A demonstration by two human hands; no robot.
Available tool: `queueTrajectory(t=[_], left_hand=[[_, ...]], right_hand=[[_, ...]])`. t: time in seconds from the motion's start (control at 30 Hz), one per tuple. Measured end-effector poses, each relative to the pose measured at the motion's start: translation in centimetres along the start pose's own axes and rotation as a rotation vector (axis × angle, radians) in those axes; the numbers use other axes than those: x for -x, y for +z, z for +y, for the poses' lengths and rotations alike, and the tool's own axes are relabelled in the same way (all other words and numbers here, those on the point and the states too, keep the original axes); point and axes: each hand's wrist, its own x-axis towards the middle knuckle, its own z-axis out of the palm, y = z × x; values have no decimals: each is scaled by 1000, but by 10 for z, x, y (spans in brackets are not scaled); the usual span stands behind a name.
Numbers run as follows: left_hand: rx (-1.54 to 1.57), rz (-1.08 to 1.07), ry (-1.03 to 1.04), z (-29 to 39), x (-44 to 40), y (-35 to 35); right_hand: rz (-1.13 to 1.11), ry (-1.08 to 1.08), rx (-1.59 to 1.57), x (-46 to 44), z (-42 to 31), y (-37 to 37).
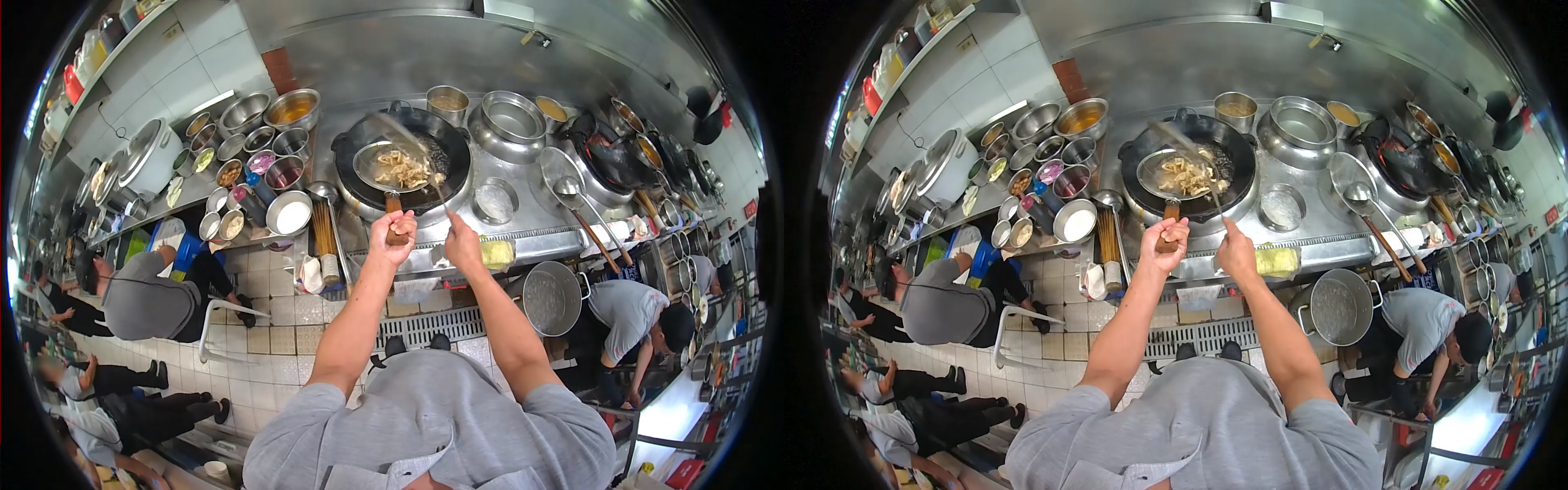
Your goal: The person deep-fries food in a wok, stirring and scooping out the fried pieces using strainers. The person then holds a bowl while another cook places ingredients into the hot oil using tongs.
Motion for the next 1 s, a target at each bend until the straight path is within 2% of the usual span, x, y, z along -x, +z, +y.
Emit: queueTrajectory(t=[0.07, 0.23, 0.33, 0.47, 0.67, 0.8, 1.0], left_hand=[[1, 13, -10, 2, 1, 1], [-50, 70, -4, 7, 0, 5], [-166, 189, 65, 5, 2, 12], [-492, 227, 120, 9, 16, 18], [-388, 204, -7, 1, 20, 22], [-307, 150, -35, -14, 7, 19], [-51, 49, -111, -27, -13, 6]], right_hand=[[51, -33, 32, -15, 12, -8], [-7, -13, 282, -67, 25, -35], [-41, -11, 345, -84, 32, -39], [-85, -7, 351, -77, 30, -53], [-99, -42, 274, -35, 29, -65], [-50, -37, 155, -1, 40, -39], [-98, -4, 251, 33, 25, -15]])
